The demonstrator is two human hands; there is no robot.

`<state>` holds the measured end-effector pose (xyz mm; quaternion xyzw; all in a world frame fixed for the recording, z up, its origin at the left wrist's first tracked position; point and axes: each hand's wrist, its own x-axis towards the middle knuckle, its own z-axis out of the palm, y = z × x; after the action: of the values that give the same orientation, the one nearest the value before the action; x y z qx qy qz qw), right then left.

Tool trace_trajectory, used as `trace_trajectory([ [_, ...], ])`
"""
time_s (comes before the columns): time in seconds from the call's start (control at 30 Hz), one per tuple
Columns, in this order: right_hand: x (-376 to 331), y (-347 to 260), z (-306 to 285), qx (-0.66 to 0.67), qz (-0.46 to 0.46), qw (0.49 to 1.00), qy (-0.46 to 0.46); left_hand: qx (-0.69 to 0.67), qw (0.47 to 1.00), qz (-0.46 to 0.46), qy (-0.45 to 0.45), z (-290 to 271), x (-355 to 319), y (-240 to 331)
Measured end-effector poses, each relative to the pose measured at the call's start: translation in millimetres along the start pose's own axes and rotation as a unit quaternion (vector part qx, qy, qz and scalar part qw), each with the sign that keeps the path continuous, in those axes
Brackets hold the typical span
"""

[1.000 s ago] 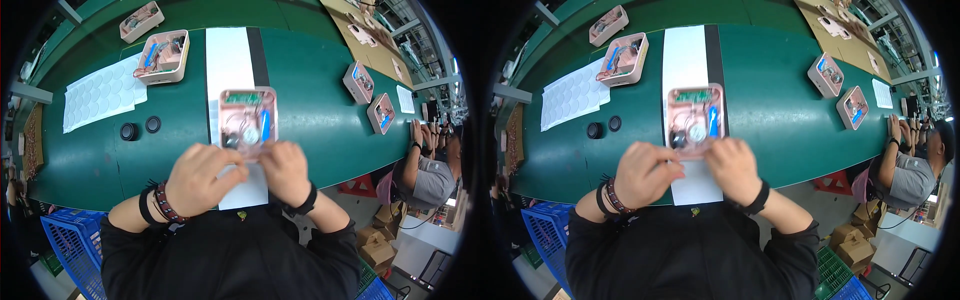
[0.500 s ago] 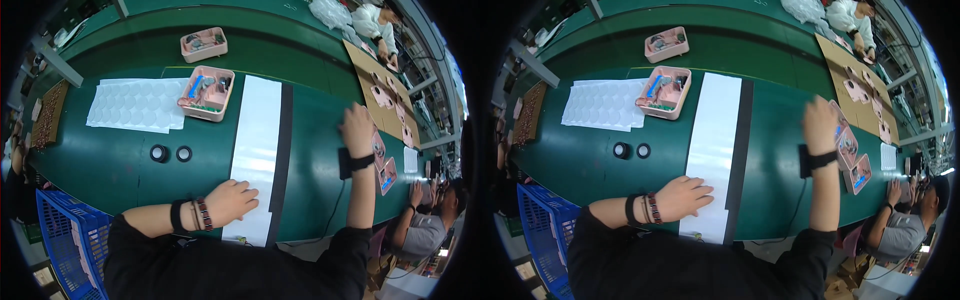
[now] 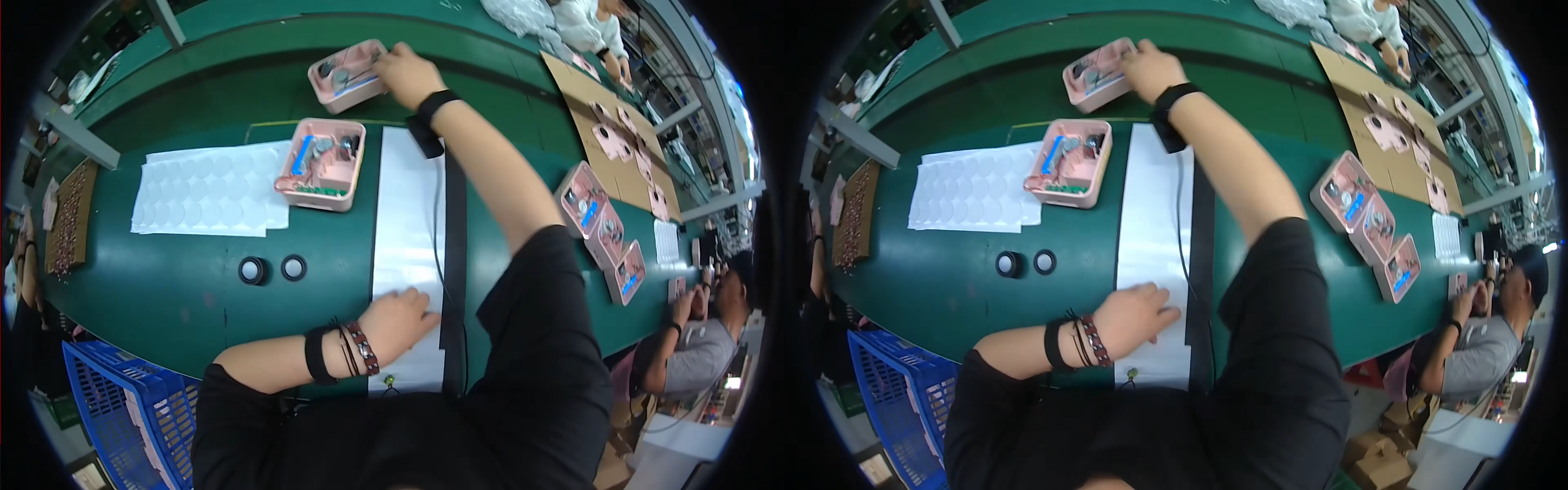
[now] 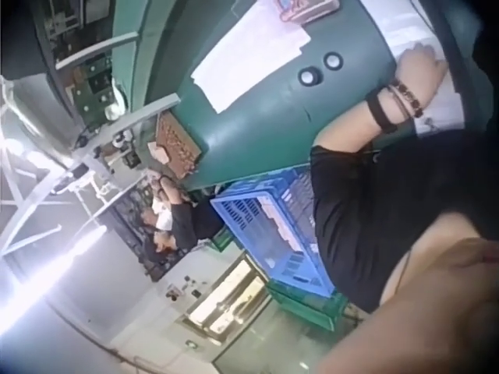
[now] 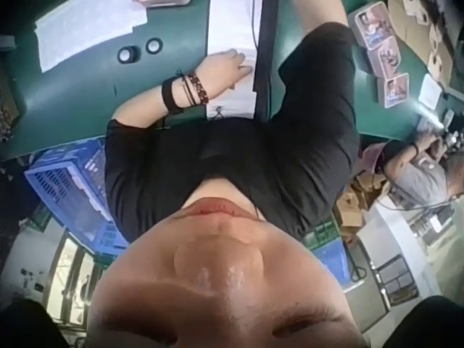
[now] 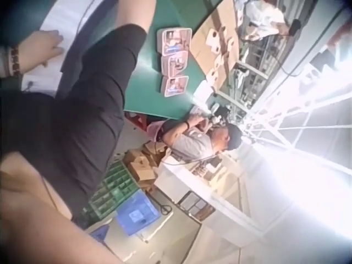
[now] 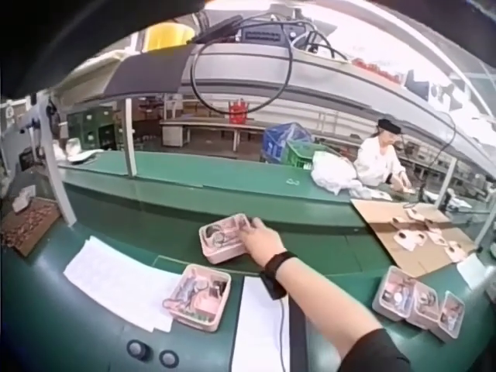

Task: The person assembles a device by connecting wires to a circuit board inside a pink plastic housing before setting it aside. They then peel a circular sticker from a sheet and press it onto a separate speaker component.

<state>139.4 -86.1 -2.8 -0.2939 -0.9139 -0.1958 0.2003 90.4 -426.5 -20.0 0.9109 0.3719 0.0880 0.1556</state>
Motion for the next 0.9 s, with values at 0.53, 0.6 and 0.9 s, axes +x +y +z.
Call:
trace_trajectory([
  [0.53, -308.4, -103.8, -220.9, 0.055, 0.181, 0.982, -0.028, 0.018, 0.999, 0.027, -0.013, -2.5, -9.0, 9.8],
  [0.6, -314.4, -156.2, -216.0, 0.245, 0.155, 0.956, -0.036, 0.038, 0.999, 0.034, 0.003, 2.3, -12.1, 13.9],
  [0.9, -312.3, -177.9, -183.0, 0.375, 0.147, 0.908, -0.117, 0.021, 0.999, 0.023, 0.013, 7.0, -19.8, 9.2],
])
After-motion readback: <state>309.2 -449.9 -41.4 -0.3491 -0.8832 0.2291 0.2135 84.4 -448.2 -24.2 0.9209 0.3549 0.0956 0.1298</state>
